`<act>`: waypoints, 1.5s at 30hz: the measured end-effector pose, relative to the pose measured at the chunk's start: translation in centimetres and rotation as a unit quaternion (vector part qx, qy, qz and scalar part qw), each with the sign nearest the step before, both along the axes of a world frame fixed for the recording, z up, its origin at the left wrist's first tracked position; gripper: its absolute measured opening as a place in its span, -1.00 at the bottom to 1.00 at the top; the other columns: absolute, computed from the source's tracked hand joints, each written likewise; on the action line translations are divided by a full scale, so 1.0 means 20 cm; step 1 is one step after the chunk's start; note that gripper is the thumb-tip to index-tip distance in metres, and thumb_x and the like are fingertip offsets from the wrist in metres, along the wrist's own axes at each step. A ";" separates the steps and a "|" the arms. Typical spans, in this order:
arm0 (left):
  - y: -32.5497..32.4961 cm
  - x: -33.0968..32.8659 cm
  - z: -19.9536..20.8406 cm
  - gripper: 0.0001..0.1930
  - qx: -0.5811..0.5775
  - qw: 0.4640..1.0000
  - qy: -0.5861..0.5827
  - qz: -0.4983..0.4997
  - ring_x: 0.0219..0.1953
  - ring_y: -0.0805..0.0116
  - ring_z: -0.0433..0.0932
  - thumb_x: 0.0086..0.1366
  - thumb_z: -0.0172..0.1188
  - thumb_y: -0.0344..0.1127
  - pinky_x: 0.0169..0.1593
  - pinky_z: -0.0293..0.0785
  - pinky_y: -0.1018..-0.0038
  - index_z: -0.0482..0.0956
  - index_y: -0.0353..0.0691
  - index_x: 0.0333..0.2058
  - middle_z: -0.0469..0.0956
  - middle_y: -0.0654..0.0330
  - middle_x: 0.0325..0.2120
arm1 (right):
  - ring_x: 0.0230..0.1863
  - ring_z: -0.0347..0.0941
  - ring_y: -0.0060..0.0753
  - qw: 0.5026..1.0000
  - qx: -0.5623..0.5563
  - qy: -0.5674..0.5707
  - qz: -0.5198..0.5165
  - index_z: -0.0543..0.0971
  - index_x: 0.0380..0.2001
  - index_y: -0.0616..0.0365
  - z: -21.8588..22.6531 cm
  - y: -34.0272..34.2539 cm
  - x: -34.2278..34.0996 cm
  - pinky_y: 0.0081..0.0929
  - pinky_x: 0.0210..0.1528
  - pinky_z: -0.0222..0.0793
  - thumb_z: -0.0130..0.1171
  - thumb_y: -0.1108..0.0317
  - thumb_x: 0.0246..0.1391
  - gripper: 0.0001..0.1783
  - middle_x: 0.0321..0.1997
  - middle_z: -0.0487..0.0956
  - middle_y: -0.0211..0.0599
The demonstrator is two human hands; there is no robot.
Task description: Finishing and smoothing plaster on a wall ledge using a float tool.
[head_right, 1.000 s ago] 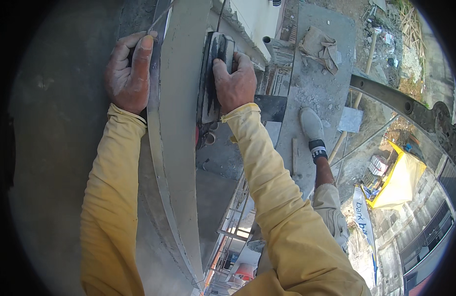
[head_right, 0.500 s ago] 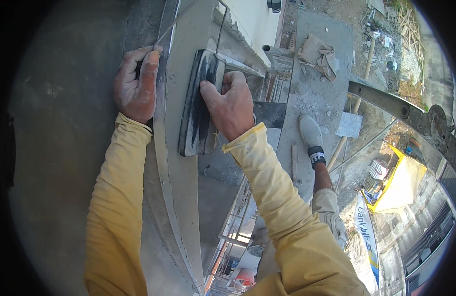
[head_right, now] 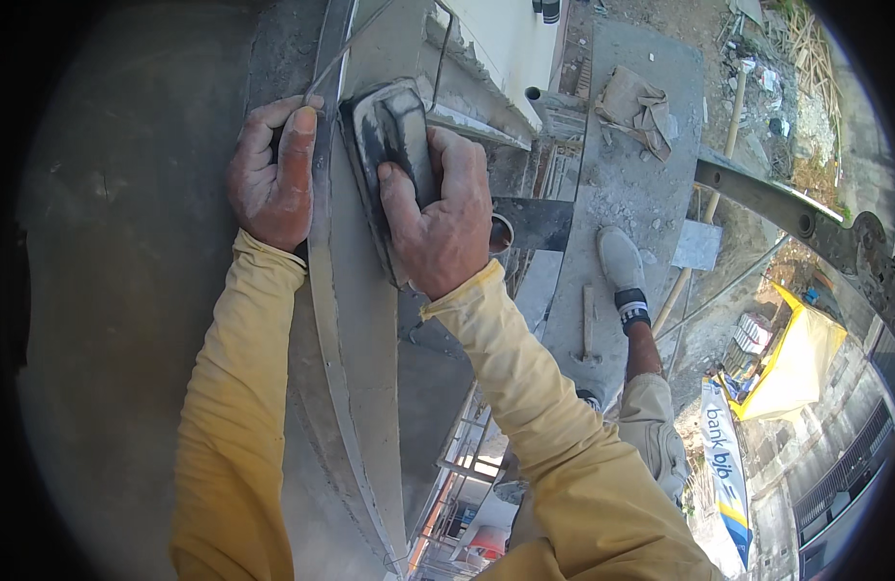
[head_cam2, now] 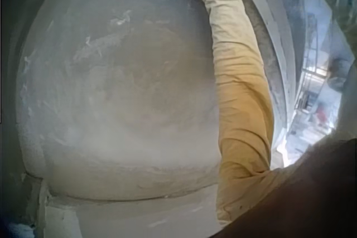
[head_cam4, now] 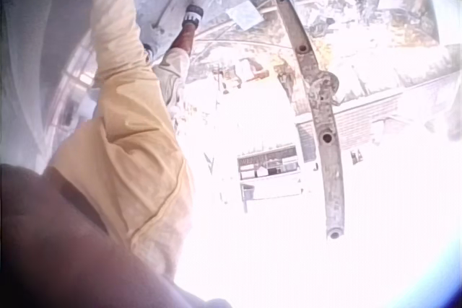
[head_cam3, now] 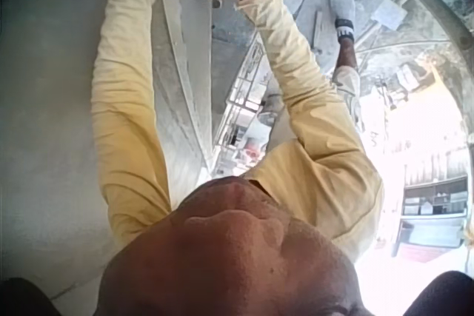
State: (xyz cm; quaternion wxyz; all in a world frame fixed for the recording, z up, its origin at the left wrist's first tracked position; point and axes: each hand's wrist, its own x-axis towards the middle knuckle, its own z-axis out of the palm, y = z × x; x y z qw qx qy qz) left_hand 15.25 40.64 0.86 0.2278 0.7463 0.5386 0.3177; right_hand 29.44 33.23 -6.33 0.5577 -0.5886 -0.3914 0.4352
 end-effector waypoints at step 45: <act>0.04 -0.02 -0.03 -0.72 0.096 0.993 -0.020 -0.069 -0.18 0.31 0.63 0.41 0.22 -0.36 -0.06 0.54 0.44 0.64 -0.20 0.06 0.69 0.12 -0.13 | -0.23 0.49 -0.39 0.992 -0.053 0.110 0.023 0.49 0.05 0.32 0.03 0.11 0.05 -0.44 -0.11 0.44 0.31 0.28 0.14 -0.52 -0.20 0.54 -0.18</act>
